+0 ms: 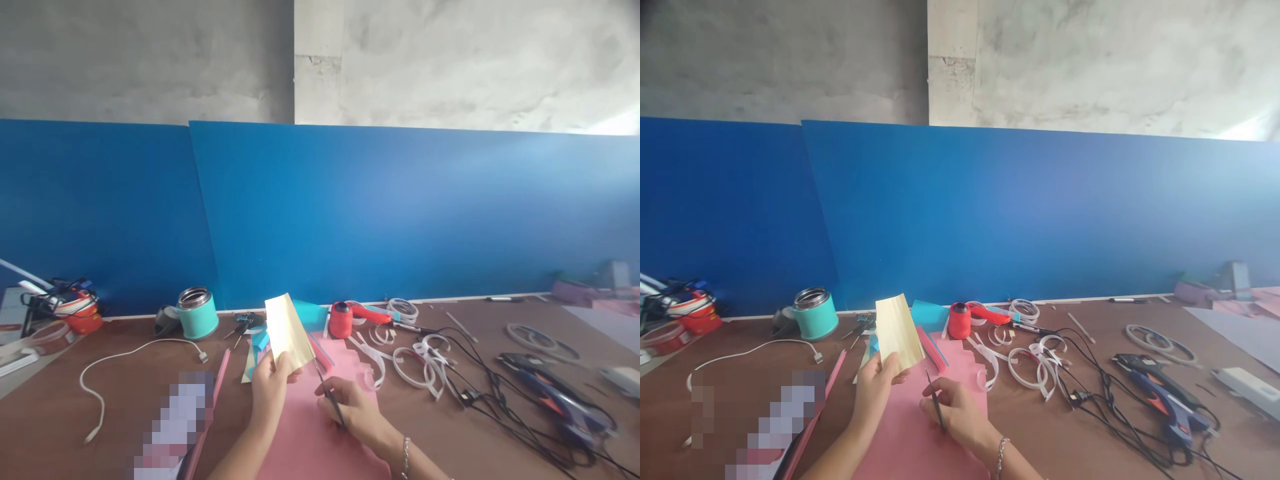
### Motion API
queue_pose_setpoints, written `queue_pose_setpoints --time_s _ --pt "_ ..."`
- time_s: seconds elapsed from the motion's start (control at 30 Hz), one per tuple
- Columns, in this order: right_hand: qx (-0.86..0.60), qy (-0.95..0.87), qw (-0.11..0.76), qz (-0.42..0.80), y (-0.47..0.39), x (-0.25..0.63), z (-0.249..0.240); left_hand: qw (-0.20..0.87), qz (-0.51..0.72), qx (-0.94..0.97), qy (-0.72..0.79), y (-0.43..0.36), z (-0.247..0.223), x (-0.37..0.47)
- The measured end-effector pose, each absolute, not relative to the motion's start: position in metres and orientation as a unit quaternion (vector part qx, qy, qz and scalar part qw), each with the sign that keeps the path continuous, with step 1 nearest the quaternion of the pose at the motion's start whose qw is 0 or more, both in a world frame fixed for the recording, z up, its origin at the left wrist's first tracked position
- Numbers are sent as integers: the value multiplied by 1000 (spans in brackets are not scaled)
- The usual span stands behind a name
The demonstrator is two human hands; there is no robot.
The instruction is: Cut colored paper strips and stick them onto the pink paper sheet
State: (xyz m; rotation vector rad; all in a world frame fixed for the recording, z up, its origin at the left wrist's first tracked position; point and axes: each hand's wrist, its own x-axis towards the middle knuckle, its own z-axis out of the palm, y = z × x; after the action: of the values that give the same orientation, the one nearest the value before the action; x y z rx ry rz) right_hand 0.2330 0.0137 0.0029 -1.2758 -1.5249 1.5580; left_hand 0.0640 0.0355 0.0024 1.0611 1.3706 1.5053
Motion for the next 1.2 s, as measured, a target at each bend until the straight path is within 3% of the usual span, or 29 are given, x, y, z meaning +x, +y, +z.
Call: queue_pose_setpoints --time_s 1.2 --pt "-461 -536 377 599 21 241 0 419 623 376 543 32 6 65"
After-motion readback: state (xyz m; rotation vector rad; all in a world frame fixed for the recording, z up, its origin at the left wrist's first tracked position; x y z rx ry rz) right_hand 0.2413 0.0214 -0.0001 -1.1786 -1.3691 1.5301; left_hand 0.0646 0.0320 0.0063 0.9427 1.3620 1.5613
